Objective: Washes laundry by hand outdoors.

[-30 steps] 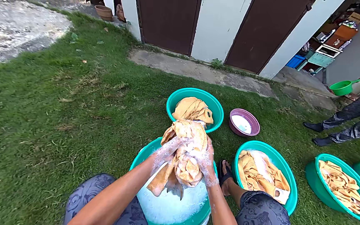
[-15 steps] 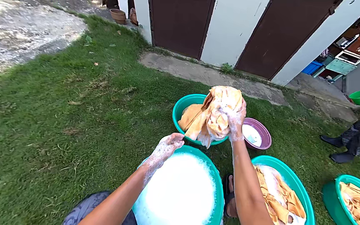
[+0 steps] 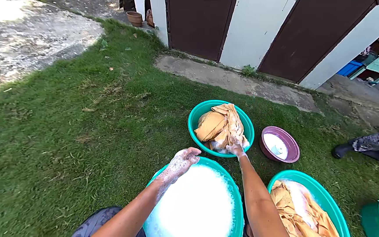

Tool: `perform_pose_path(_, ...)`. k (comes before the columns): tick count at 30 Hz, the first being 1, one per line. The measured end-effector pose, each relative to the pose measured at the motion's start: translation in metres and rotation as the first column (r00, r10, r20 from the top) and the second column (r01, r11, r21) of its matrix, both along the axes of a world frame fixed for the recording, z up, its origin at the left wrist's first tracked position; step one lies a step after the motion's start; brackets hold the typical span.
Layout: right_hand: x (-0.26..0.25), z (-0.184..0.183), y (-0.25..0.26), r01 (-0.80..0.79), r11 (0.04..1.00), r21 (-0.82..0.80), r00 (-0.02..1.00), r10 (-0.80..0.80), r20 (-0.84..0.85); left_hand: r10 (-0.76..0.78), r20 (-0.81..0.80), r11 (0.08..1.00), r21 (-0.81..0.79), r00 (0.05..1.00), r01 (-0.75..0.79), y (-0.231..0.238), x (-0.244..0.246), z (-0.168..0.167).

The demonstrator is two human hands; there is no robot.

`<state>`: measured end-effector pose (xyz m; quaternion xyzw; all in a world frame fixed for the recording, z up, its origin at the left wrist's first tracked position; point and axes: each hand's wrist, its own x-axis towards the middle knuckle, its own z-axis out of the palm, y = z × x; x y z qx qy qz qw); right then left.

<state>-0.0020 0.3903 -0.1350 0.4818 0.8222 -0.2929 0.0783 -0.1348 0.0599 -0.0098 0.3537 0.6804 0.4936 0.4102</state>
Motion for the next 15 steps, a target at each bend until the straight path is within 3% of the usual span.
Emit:
perform_pose_path(4, 0.020, 0.014, -0.042, -0.060, 0.997, 0.041, 0.972, 0.067, -0.224, -0.009, 0.067, 1.000, -0.017, 0.998, 0.010, 0.002, 0.002, -0.006)
perform_pose_path(8, 0.040, 0.095, -0.153, -0.239, 0.966, 0.100, 0.858, 0.259, -0.444, -0.009, 0.177, 0.996, -0.086, 0.984, 0.025, 0.007, 0.005, -0.023)
perform_pose_path(10, 0.038, 0.125, -0.221, -0.376, 0.899, 0.223, 0.762, 0.437, -0.478, -0.001, 0.055, 0.993, -0.117, 0.999, 0.008, 0.008, 0.012, -0.038)
perform_pose_path(13, 0.022, 0.132, -0.308, -0.549, 0.685, 0.480, 0.577, 0.725, -0.375, 0.037, -0.385, 0.995, -0.067, 0.922, -0.068, -0.012, 0.057, -0.030)
perform_pose_path(15, 0.016, 0.118, -0.338, -0.604, 0.577, 0.550, 0.507, 0.811, -0.294, -0.309, -0.351, 0.927, -0.320, 0.884, 0.197, -0.027, 0.087, 0.039)
